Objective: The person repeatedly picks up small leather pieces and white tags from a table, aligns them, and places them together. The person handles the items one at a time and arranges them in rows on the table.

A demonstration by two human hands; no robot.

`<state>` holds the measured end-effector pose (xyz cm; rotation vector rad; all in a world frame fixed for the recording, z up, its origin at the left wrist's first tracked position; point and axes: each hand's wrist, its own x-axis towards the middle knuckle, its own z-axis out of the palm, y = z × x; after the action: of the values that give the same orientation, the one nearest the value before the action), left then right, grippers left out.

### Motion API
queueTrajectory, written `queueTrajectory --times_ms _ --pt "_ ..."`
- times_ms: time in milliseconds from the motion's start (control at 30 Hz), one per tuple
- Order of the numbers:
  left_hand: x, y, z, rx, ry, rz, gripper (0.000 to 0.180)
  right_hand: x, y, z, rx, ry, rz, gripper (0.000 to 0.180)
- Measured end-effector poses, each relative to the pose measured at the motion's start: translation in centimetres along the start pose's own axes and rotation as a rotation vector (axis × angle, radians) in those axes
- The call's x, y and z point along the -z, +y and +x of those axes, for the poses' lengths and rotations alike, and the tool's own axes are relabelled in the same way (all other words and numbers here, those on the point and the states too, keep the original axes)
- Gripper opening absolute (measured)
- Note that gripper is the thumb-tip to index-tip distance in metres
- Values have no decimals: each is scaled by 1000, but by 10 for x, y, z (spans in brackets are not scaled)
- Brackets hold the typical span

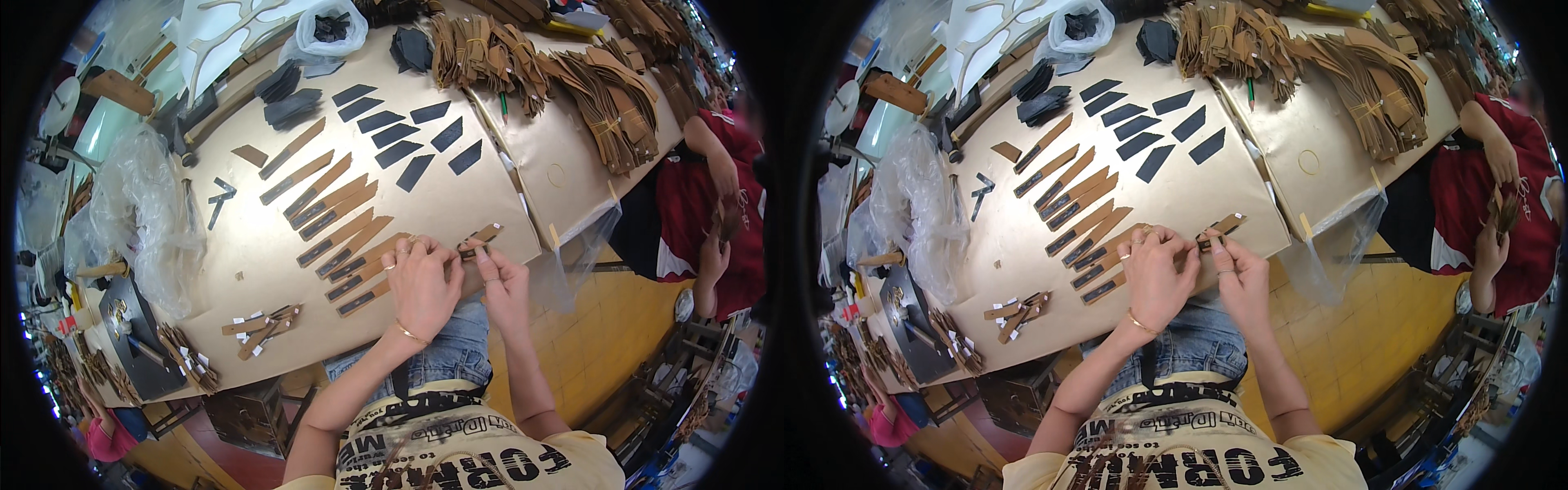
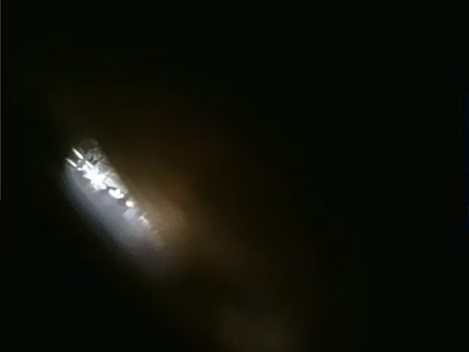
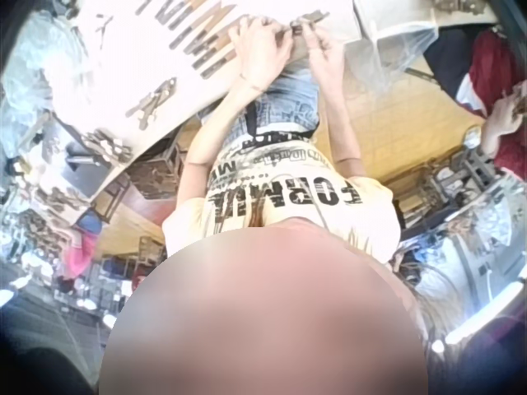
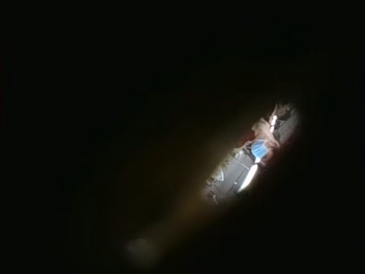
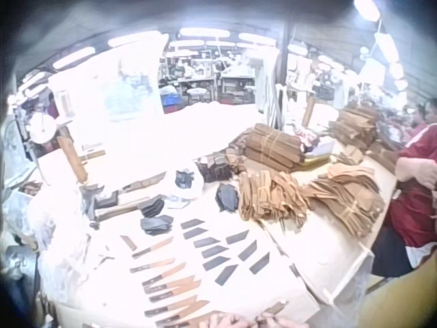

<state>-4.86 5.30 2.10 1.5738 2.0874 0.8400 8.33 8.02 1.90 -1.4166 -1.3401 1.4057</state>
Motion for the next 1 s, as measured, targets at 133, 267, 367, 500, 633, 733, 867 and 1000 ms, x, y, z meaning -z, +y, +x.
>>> queueTrajectory --times_ms 133,267,367,500,633,733,867,1000 --pt "-3 3 0 4 14 27 15 9 2 9 7 3 108 28" --pt "-1 2 0 89 -17 -83 15 12 2 11 -19 -66 30 29" --pt "0 0 2 113 -15 -114 14 10 2 6 -12 -68 -4 29" --pt "0 1 6 84 -29 -54 15 8 4 1 -12 -35 -61 28" --pt "-1 4 8 77 -15 -6 15 2 7 1 74 -18 -36 28" --pt "-4 5 7 58 42 6 14 1 6 2 50 0 45 28" --pt "-5 3 6 17 81 68 14 5 5 7 27 77 102 28" --pt "0 3 6 -63 140 117 12 12 4 11 34 60 -27 30"
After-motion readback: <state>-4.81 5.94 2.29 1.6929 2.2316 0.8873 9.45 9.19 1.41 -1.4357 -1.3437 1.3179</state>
